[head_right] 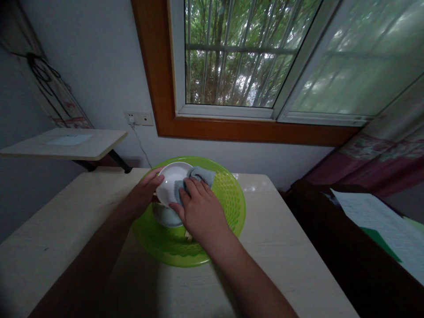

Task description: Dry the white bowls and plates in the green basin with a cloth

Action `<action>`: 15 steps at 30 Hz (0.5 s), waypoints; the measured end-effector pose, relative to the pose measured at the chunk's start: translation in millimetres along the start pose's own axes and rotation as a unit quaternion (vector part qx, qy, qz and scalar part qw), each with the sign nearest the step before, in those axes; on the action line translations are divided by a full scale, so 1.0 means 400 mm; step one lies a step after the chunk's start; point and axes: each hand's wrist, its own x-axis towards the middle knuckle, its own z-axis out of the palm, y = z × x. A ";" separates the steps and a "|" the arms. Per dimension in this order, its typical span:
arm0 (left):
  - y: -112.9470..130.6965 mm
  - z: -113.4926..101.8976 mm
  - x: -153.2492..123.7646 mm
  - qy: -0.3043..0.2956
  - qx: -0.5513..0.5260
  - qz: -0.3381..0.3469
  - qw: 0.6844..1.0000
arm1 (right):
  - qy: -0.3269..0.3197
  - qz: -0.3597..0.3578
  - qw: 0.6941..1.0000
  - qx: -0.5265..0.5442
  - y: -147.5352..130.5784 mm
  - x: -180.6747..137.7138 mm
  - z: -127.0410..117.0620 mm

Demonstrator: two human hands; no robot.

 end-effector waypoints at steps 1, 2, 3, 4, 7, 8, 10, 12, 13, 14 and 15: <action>-0.001 -0.001 0.000 0.004 -0.007 0.001 1.000 | -0.003 0.005 1.000 0.002 -0.006 -0.001 -0.007; -0.002 -0.002 0.001 0.005 -0.012 0.002 1.000 | -0.012 0.008 1.000 0.008 -0.011 -0.002 -0.014; -0.003 -0.002 0.001 0.005 -0.016 0.002 1.000 | -0.023 0.010 0.999 0.019 -0.016 -0.002 -0.020; -0.004 -0.002 0.001 0.005 -0.016 0.002 1.000 | -0.036 0.008 0.999 0.036 -0.020 -0.002 -0.025; -0.003 0.003 0.001 0.012 0.004 -0.005 1.000 | -0.068 -0.022 0.990 0.122 -0.028 0.001 -0.038; -0.002 0.004 0.000 0.014 0.014 -0.007 1.000 | -0.072 -0.034 0.984 0.159 -0.029 0.002 -0.042; 0.000 0.006 -0.002 0.011 0.032 -0.007 0.999 | -0.072 -0.045 0.968 0.235 -0.032 0.006 -0.047; 0.001 0.006 -0.003 0.004 0.040 0.004 0.999 | -0.064 -0.034 0.954 0.290 -0.032 0.009 -0.050; 0.000 0.005 -0.004 0.004 0.042 0.012 0.999 | -0.061 -0.025 0.950 0.305 -0.031 0.010 -0.052; -0.002 0.004 -0.003 0.005 0.043 0.021 0.999 | -0.058 -0.017 0.948 0.312 -0.029 0.011 -0.053; -0.005 0.003 -0.002 0.006 0.045 0.028 0.999 | -0.056 -0.013 0.949 0.309 -0.026 0.012 -0.054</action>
